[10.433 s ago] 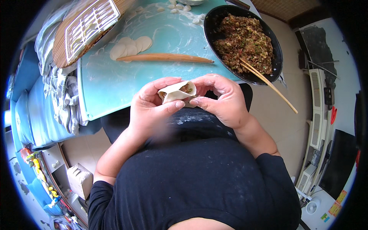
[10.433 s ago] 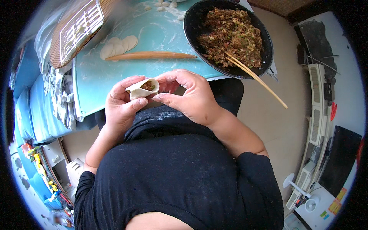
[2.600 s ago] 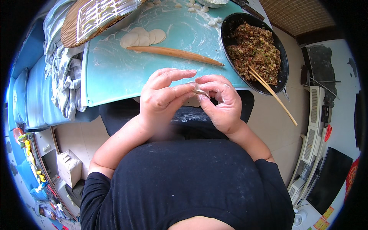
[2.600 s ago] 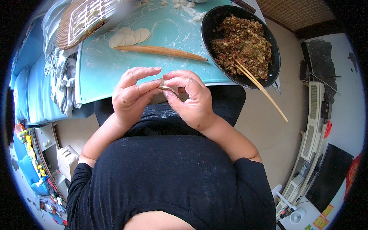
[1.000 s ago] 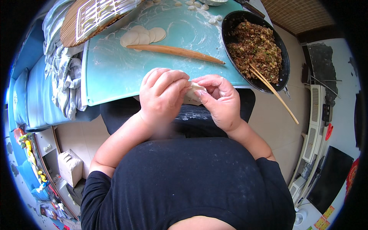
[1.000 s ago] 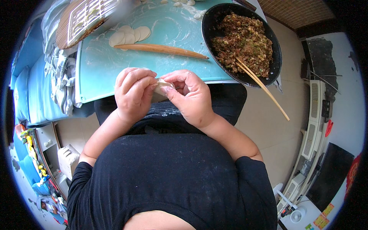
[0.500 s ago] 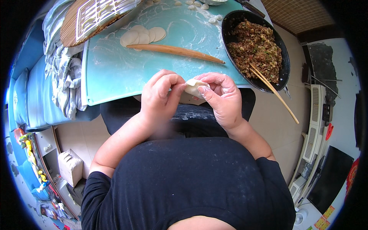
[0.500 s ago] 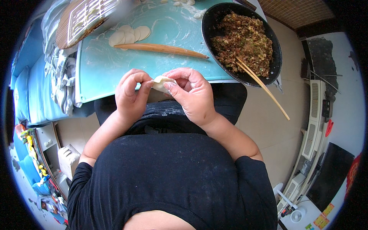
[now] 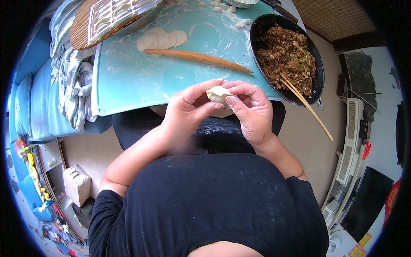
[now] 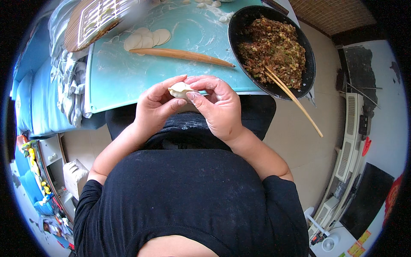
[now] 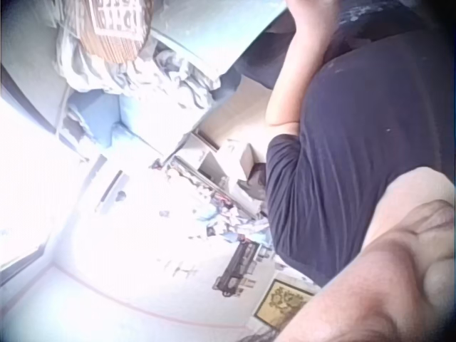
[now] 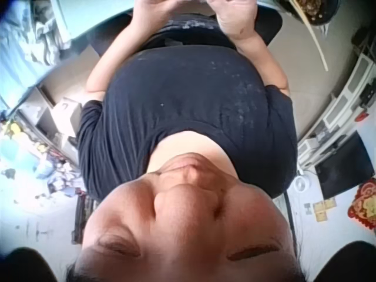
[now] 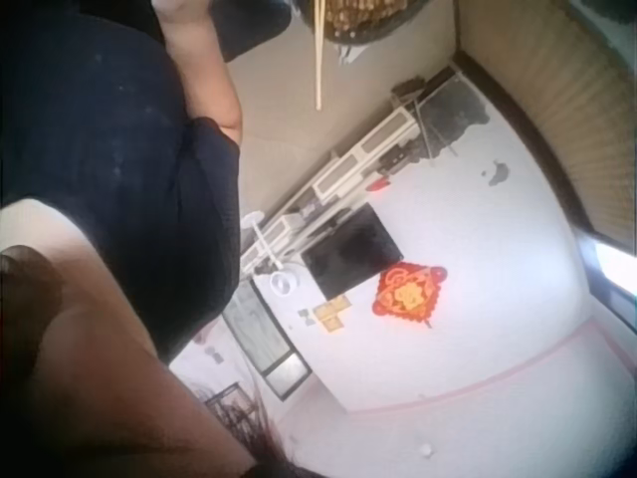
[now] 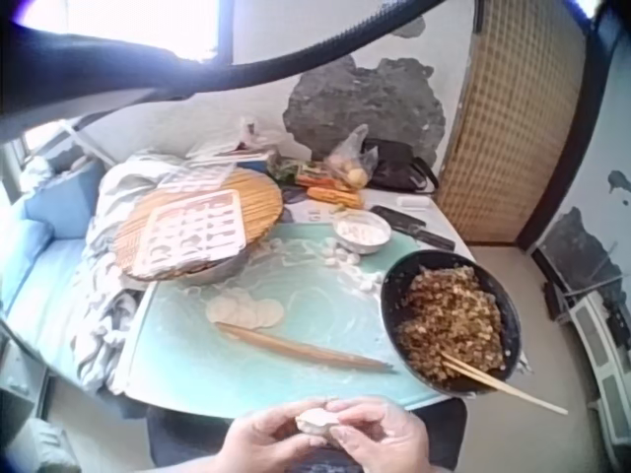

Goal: The person rolls small dough balls into flat circular wrappers using a rolling pin on a floured surface. They then use chopsticks to place a meat and vegetable filling onto each wrapper and fold the edges to seal the dumplings, placing finished units on a tray.

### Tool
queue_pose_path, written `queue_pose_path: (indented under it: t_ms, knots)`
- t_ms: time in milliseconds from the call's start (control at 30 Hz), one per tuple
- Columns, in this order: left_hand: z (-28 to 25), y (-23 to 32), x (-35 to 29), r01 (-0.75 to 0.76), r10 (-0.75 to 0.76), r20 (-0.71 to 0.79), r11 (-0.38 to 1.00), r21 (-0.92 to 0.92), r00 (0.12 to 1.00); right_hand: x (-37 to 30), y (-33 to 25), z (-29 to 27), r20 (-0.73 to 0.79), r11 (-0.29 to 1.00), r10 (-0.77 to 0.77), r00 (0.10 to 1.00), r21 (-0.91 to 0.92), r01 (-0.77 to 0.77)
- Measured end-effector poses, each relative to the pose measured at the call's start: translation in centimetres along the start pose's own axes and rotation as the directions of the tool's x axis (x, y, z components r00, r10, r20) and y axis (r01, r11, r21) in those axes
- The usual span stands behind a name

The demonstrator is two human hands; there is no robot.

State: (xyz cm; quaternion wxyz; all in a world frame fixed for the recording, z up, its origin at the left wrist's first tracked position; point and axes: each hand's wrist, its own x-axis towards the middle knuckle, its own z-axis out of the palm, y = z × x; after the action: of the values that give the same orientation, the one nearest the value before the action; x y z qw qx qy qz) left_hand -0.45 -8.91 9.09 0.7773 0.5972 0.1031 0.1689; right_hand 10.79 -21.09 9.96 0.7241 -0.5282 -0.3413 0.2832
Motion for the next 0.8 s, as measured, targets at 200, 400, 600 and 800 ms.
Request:
queue_pose_path:
  t_ms: [200,400,600,800]
  knots:
    - [-0.5,-0.3,0.2,0.105,-0.131,-0.084,0.96,-0.261,0.988,0.9,-1.1,-2.2,0.097,0.849,-0.063,0.993,-0.517,0.104]
    - [-0.4,-0.2,0.2,0.096,-0.12,-0.08,0.963,-0.252,0.99,1.6,-1.5,-1.5,0.319,0.677,-0.102,0.942,-0.671,0.301]
    - [-0.9,0.1,-0.2,0.144,-0.171,-0.068,0.945,-0.295,0.983,1.6,-0.9,-0.9,0.277,0.718,-0.151,0.949,-0.629,0.298]
    - [-0.6,-0.1,-0.1,0.09,-0.142,-0.11,0.92,-0.383,0.984,1.2,-0.7,-1.7,0.352,0.761,-0.063,0.934,-0.589,0.273]
